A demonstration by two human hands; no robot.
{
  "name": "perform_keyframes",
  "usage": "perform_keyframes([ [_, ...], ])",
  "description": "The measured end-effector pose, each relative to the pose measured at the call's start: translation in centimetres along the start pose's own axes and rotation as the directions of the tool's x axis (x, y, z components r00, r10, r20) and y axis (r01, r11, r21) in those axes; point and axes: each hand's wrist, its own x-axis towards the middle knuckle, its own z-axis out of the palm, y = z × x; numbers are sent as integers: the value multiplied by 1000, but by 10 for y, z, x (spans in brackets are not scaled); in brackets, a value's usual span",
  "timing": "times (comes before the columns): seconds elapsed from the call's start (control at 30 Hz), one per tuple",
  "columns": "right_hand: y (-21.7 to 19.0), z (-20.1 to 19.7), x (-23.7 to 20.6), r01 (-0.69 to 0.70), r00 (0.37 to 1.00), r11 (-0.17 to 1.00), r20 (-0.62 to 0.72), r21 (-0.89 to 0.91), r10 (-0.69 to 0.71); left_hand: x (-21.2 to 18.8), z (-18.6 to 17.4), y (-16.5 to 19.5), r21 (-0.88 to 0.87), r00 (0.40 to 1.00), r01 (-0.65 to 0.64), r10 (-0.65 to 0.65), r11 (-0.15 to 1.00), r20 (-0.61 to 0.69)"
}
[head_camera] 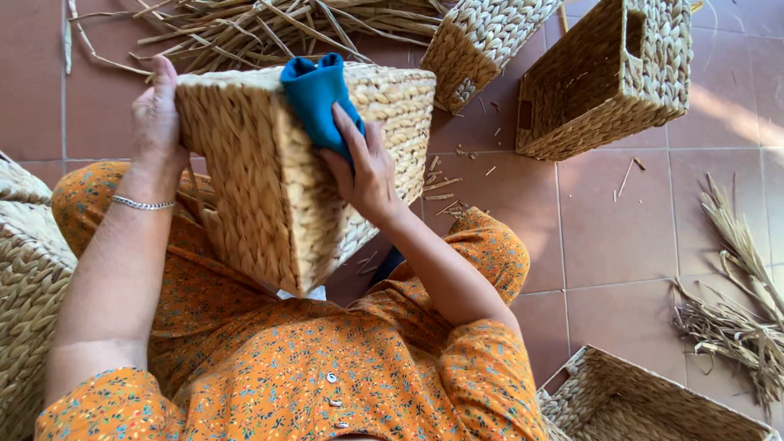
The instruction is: The person sits on the floor and wipes woven water-hyacinth storage baskets one at a time with a blue cloth, turning each basket to wipe its sides and edges, then sets it aside and picks up the next basket.
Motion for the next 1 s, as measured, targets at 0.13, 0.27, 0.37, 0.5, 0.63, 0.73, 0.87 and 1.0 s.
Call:
perform_keyframes([
  [0.13, 83, 28, 2, -287, 953, 924, 20, -252, 301, 20, -17, -13, -99, 996, -88, 89, 991, 0],
  [0.27, 155, 37, -20, -681, 679, 626, -7, -380, 734, 14, -28, -15, -32, 992, -117, 119, 993, 50],
  [0.37, 176, 39, -38, -672, 639, 554, -7, -491, 769, 2, -42, -23, 191, 997, 21, -7, 981, -74],
  [0.5, 174, 44, -40, -676, 647, 575, 3, -460, 763, -4, -59, -54, 150, 990, -102, 114, 983, -77],
  [0.63, 155, 52, -41, -640, 731, 699, 28, -319, 682, 15, -72, -71, 191, 974, -182, 203, 965, -100],
  [0.73, 129, 50, -47, -526, 838, 827, 45, -200, 544, 35, -71, -64, 288, 976, -170, 202, 943, -86],
  [0.87, 82, 37, -52, -448, 871, 874, 129, -188, 474, 42, -61, -53, 475, 974, 175, -82, 862, -210],
  [1.0, 32, 22, -33, -364, 920, 931, 153, -1, 360, 41, -57, -60, 551, 992, 75, -6, 831, -125],
])
